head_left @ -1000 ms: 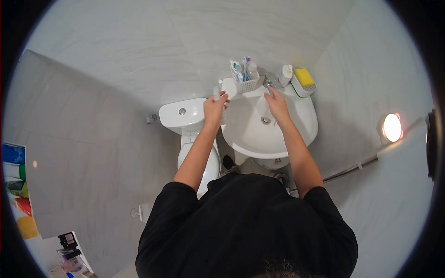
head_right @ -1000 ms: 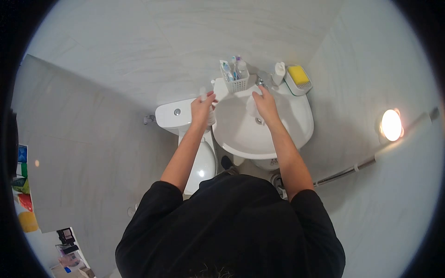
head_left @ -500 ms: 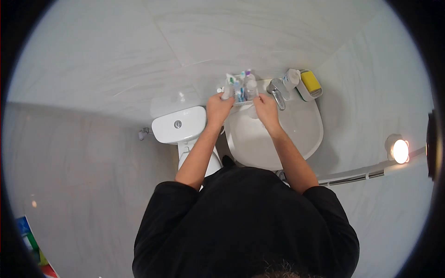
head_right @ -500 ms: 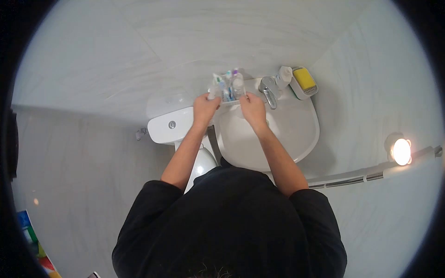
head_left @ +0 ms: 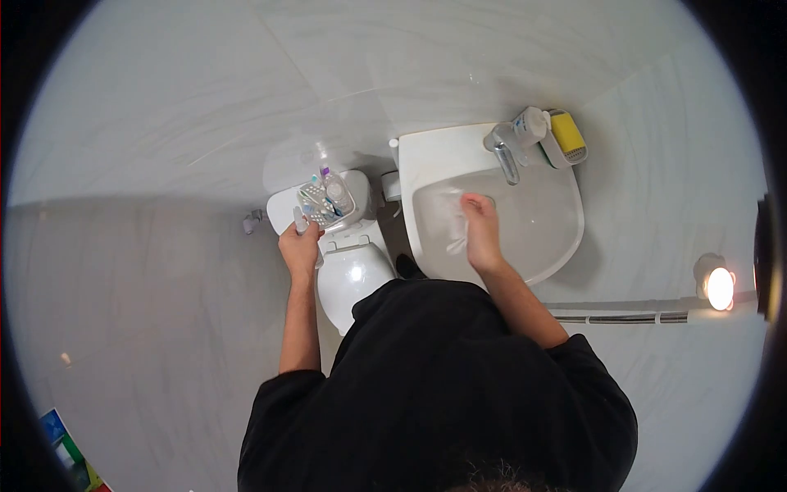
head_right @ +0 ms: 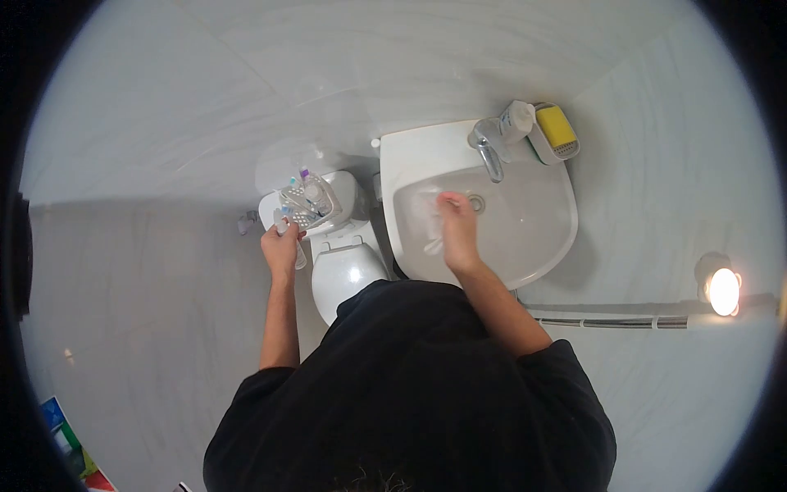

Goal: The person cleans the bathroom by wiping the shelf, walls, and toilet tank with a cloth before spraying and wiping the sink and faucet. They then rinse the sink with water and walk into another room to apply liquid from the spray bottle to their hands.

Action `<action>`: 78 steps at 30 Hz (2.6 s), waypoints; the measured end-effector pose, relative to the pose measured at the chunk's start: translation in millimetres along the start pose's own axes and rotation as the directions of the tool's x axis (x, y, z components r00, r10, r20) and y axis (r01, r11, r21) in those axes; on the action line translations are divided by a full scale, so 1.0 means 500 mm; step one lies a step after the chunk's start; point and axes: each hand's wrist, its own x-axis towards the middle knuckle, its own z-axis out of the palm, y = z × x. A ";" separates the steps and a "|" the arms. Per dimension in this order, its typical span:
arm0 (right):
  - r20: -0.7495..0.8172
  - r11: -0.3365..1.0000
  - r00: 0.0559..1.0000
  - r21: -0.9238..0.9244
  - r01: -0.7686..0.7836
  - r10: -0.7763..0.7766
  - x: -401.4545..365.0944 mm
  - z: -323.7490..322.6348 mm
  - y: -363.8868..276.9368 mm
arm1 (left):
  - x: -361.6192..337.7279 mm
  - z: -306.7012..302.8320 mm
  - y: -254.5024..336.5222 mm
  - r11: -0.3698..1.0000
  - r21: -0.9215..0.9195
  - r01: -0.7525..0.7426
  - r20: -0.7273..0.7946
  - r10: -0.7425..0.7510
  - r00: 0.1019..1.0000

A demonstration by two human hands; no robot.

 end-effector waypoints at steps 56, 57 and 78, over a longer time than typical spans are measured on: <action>-0.202 0.996 0.977 0.035 0.078 -0.069 0.022 -0.148 -0.031 | -0.034 0.281 0.105 0.936 0.245 -0.255 0.663 0.031 0.748; -0.199 0.993 0.973 -0.004 0.120 -0.118 0.018 -0.131 -0.035 | -0.040 0.269 0.103 0.935 0.249 -0.253 0.663 0.026 0.748; 0.825 -0.119 0.479 -0.530 0.839 -0.300 0.193 0.128 0.043 | -0.057 0.126 0.007 0.983 0.134 0.128 0.569 -0.182 0.802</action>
